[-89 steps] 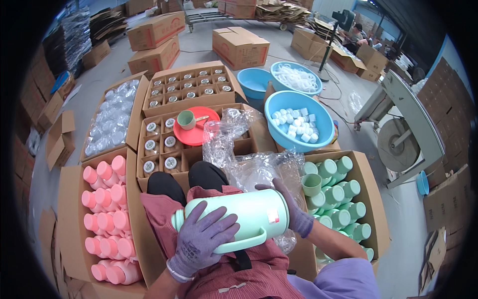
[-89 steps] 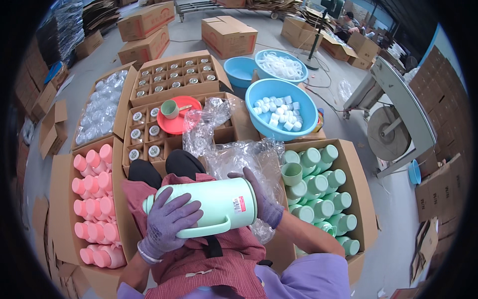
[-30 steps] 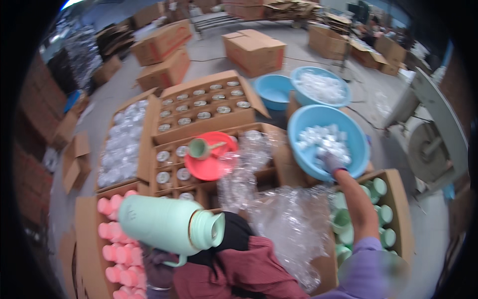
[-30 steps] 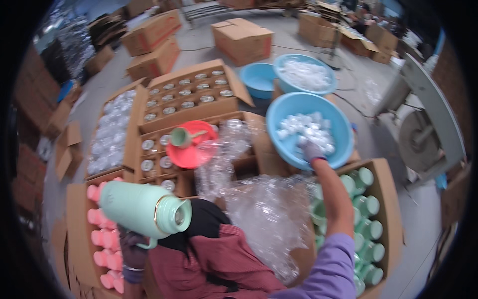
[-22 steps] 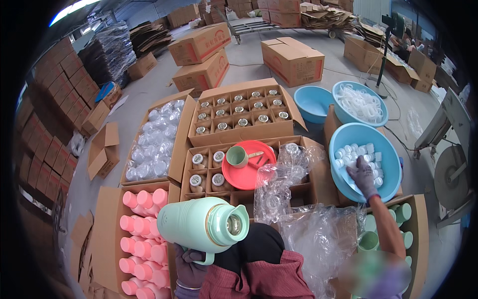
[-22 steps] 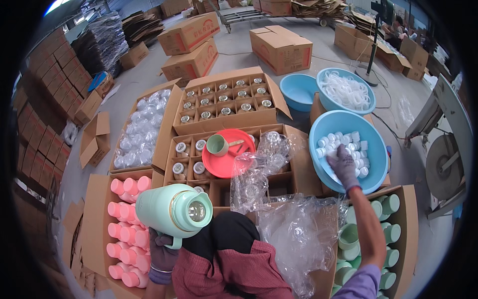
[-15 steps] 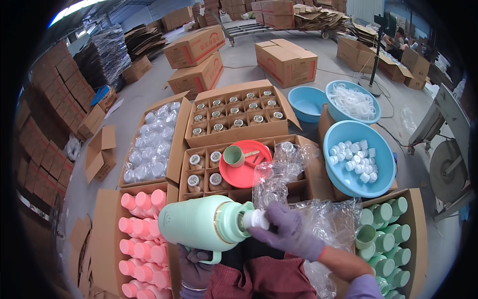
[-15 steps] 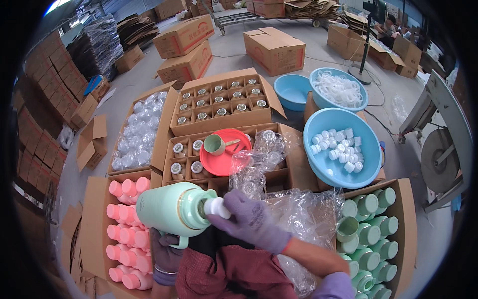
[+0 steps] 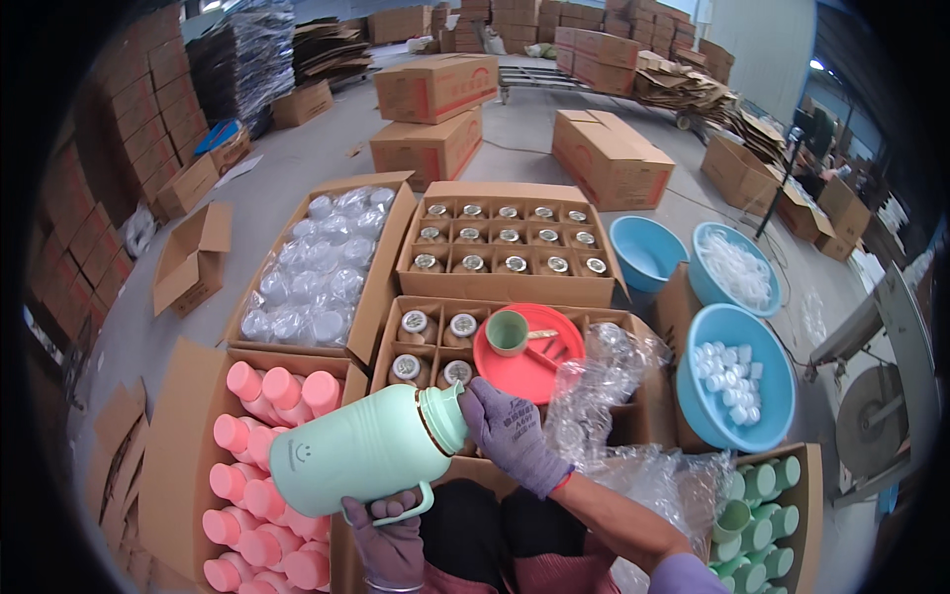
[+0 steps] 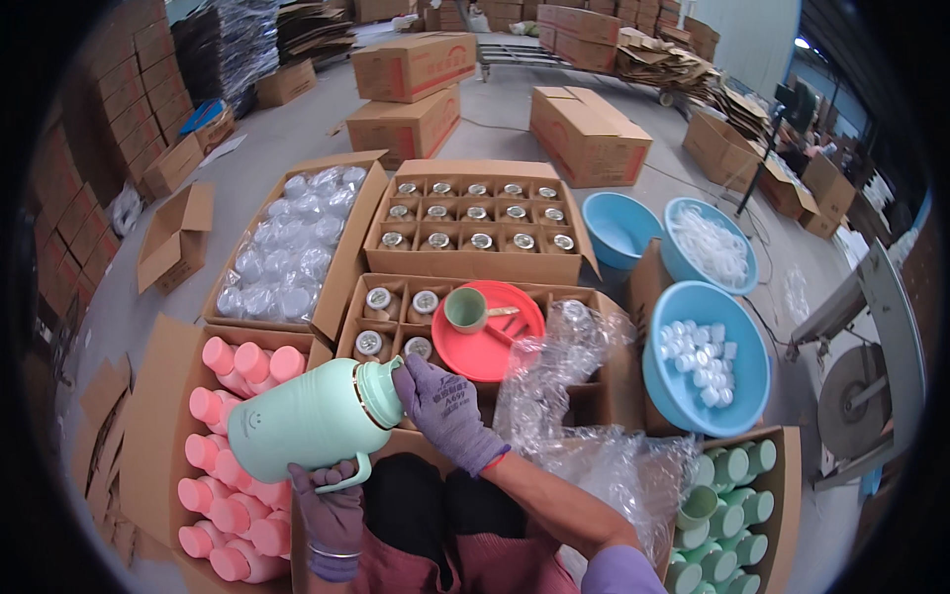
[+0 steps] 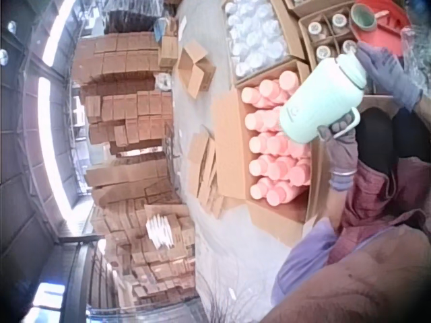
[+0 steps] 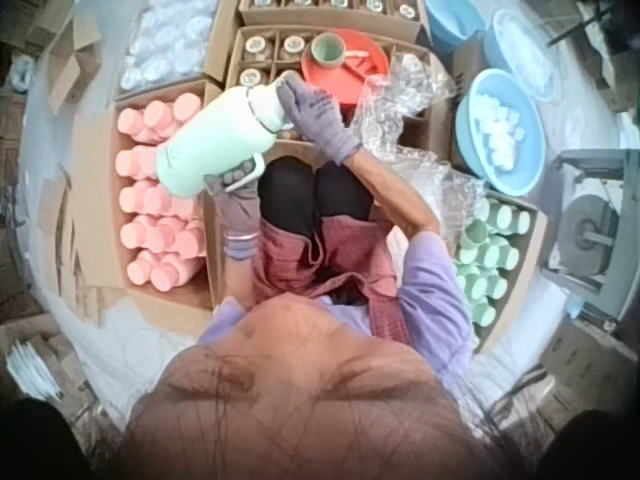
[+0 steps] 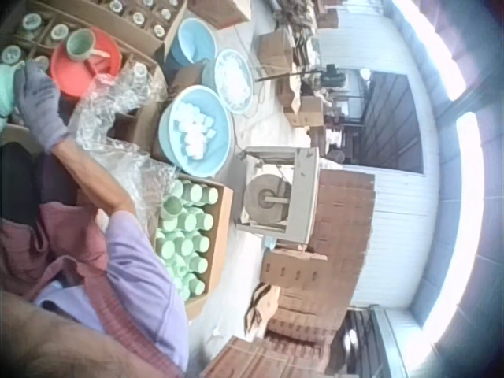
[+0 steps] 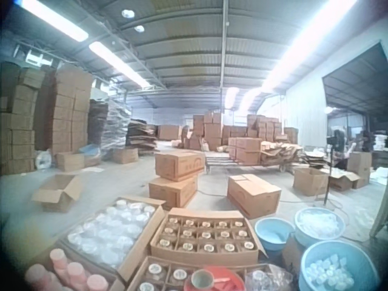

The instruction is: The person assembles thermos bottles by inserting metal inner liners into pink and green plastic outer shells, then attaching lids and caps. The person handles the components one at a time and places the completed bottles into a cardboard box.

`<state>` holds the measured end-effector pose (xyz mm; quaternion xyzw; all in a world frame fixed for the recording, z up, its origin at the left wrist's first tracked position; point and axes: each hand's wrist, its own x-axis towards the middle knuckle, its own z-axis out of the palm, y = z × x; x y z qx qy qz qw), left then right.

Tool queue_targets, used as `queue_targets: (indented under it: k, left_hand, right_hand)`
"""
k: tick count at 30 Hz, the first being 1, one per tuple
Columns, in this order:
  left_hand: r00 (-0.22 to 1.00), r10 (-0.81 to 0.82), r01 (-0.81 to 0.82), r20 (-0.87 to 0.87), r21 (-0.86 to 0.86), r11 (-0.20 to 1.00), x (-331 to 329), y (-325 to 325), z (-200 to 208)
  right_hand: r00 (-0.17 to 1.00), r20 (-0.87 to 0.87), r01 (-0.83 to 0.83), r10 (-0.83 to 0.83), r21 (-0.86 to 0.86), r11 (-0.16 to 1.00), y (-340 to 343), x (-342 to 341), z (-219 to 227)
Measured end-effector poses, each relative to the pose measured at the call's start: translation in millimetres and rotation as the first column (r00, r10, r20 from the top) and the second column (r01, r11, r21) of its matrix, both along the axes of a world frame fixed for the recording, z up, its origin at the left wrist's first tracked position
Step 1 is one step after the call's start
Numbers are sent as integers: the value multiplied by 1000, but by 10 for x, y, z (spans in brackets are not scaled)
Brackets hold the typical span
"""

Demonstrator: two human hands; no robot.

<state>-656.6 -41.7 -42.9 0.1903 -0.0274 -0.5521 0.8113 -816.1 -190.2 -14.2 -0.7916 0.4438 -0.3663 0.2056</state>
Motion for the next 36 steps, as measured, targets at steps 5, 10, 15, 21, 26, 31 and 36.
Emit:
queue_targets:
  k: [5, 10, 15, 21, 26, 31, 36]
  left_hand:
    - [993, -7, 23, -121, 130, 991, 391, -309, -668]
    - [973, -82, 94, -218, 45, 995, 352, -592, -677]
    - [902, -226, 176, -368, -165, 971, 277, -740, -769]
    - [949, -257, 221, -184, -194, 956, 382, -368, -350]
    - [932, -311, 305, -187, -62, 950, -62, -94, 172]
    - [930, -203, 253, 307, -134, 958, -194, 169, 214]
    - [344, -159, 467, 926, -22, 884, 60, 305, 279]
  right_hand:
    - [935, 244, -336, 256, 389, 858, -724, 114, -228]
    - [744, -604, 308, -287, -72, 949, -1545, -392, -1125]
    - [845, -504, 218, -180, 16, 976, -1687, -898, -1474]
    - [931, -349, -261, 103, -442, 858, -335, -718, 357]
    - [912, 73, -341, 402, -408, 847, 229, -779, 643]
    - [725, 670, -89, -157, 317, 944, 606, -687, 463]
    - [770, 565, -571, 296, 405, 714, 319, -1306, -232]
